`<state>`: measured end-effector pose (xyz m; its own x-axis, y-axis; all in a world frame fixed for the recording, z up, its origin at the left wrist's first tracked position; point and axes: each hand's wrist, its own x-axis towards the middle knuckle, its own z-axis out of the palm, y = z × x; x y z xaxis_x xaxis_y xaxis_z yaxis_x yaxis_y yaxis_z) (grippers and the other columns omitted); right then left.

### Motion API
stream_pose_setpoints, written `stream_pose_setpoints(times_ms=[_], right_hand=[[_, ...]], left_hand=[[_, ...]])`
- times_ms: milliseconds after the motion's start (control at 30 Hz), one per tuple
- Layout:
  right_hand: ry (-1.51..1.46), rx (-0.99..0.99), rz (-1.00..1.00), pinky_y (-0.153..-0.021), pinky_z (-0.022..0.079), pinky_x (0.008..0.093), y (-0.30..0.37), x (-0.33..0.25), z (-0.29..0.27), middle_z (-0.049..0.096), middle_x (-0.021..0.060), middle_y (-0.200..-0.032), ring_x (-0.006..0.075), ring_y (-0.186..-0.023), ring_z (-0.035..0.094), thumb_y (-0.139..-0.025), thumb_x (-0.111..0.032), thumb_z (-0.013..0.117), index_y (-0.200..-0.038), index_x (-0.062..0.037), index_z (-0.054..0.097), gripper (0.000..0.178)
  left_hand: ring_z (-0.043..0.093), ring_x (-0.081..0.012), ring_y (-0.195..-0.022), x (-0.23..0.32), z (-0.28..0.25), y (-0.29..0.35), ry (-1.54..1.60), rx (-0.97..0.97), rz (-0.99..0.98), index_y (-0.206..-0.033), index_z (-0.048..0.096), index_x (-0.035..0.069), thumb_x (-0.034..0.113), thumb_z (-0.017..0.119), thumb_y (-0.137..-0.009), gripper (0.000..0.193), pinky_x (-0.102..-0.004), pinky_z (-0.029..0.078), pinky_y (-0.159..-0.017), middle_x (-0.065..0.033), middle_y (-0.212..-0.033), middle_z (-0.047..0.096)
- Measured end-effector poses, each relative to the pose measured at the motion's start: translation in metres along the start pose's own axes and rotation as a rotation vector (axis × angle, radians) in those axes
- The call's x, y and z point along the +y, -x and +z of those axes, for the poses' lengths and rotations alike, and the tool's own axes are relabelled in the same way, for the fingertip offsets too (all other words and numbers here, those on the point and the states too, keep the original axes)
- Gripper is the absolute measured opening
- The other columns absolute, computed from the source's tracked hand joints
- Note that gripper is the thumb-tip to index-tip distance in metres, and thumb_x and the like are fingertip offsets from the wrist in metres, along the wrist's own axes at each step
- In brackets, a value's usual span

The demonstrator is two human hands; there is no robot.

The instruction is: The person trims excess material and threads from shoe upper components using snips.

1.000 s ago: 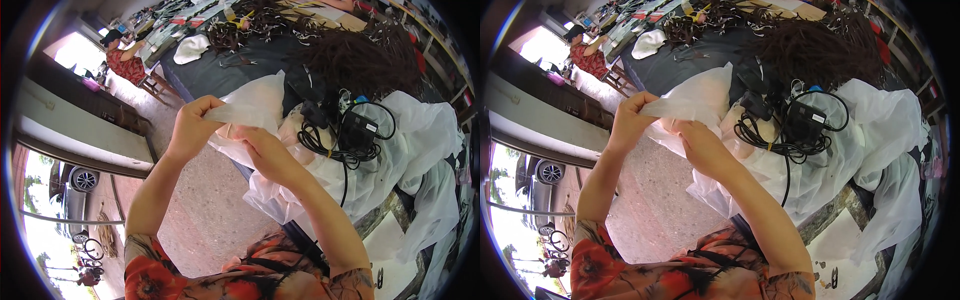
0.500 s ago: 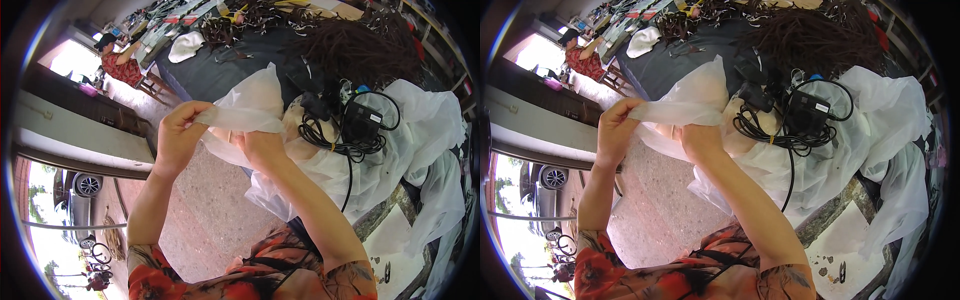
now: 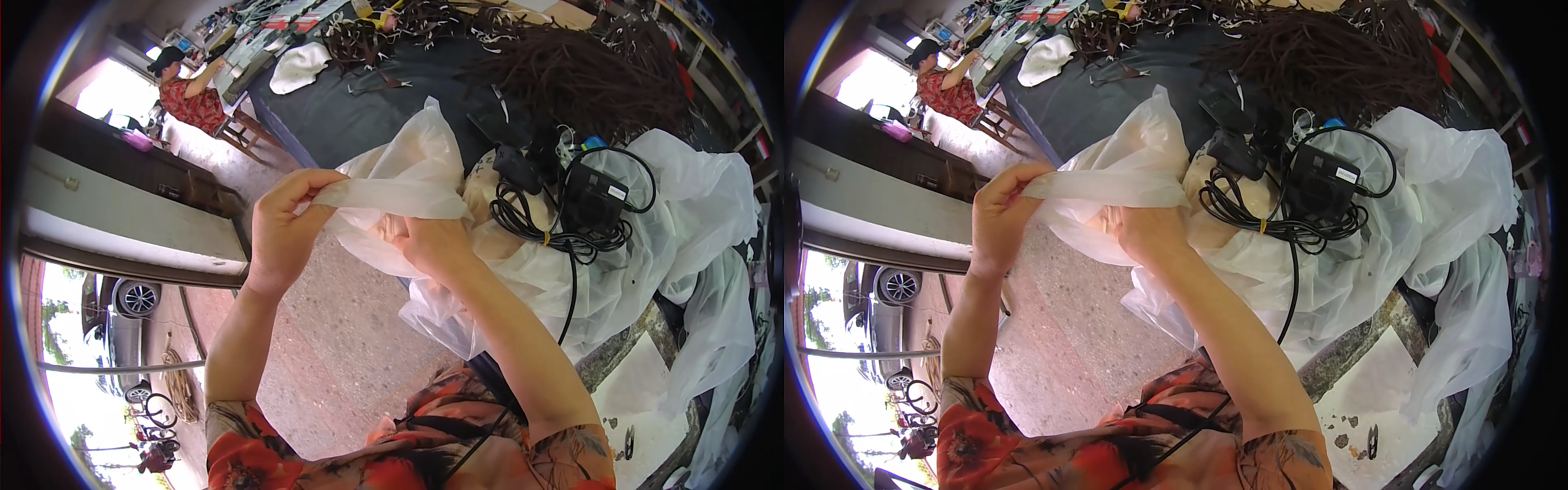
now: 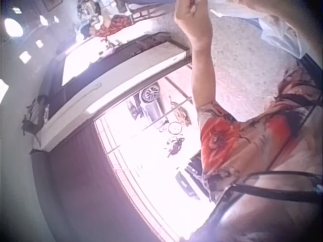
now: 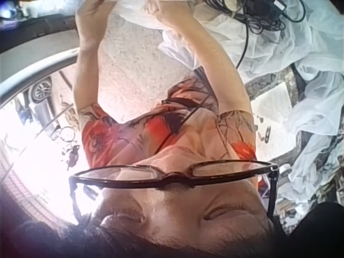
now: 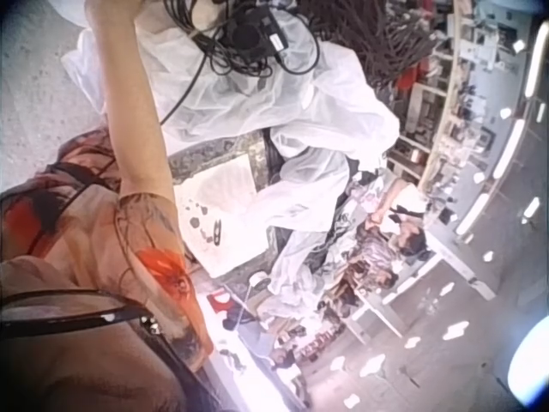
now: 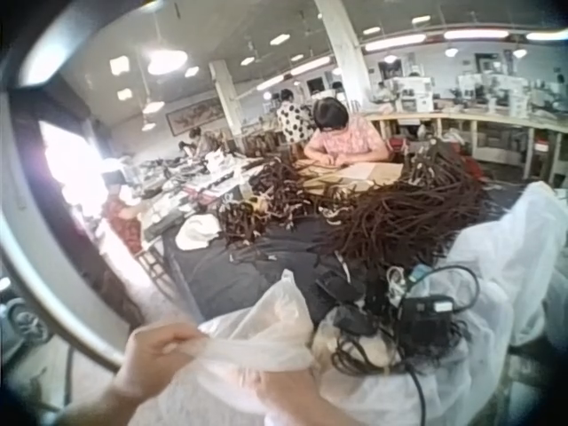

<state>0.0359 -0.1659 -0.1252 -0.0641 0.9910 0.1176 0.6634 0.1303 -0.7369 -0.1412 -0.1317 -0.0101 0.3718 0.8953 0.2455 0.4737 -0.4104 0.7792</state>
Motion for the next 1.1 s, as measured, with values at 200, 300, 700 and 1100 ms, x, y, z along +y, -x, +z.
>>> stream_pose_setpoints(times_ms=[200,300,700,1100], right_hand=[[-0.057,0.054,-0.047,-0.099,0.045,0.0495,-0.004,0.008,0.014,0.065,0.0201,-0.118,0.0409,-0.116,0.058,-0.081,-0.017,0.073,-0.121,-0.0059,0.064,0.043],[-0.064,0.106,-0.067,-0.094,0.048,0.0484,-0.004,0.017,0.022,0.068,0.0201,-0.111,0.0399,-0.109,0.061,-0.083,-0.018,0.071,-0.116,-0.0052,0.067,0.035],[-0.083,0.002,0.006,-0.091,0.049,0.0482,0.001,0.02,0.017,0.069,0.0197,-0.107,0.0391,-0.103,0.064,-0.087,-0.018,0.067,-0.111,-0.0036,0.067,0.028],[0.009,-0.034,-0.063,-0.096,0.049,0.0472,0.002,0.018,0.007,0.064,0.0188,-0.12,0.0378,-0.114,0.059,-0.083,-0.011,0.068,-0.119,-0.0055,0.063,0.037]], left_hand=[[0.06,-0.0092,-0.087,-0.001,-0.003,0.011,0.025,-0.04,-0.042,-0.11,0.069,0.0,-0.002,0.064,-0.087,0.025,-0.0242,0.049,-0.08,-0.0027,-0.097,0.068],[0.058,-0.0085,-0.083,0.016,-0.003,0.009,-0.095,-0.157,-0.133,-0.113,0.068,0.002,0.001,0.067,-0.086,0.027,-0.0248,0.048,-0.076,-0.0018,-0.091,0.066],[0.063,-0.0141,-0.089,-0.026,-0.013,0.007,-0.145,-0.213,-0.31,-0.118,0.066,0.004,0.011,0.062,-0.09,0.03,-0.0317,0.05,-0.079,-0.0056,-0.098,0.068],[0.067,-0.0221,-0.098,-0.023,0.027,0.014,0.092,-0.181,-0.386,-0.132,0.058,0.006,0.012,0.062,-0.09,0.042,-0.0339,0.051,-0.088,-0.0131,-0.111,0.07]])
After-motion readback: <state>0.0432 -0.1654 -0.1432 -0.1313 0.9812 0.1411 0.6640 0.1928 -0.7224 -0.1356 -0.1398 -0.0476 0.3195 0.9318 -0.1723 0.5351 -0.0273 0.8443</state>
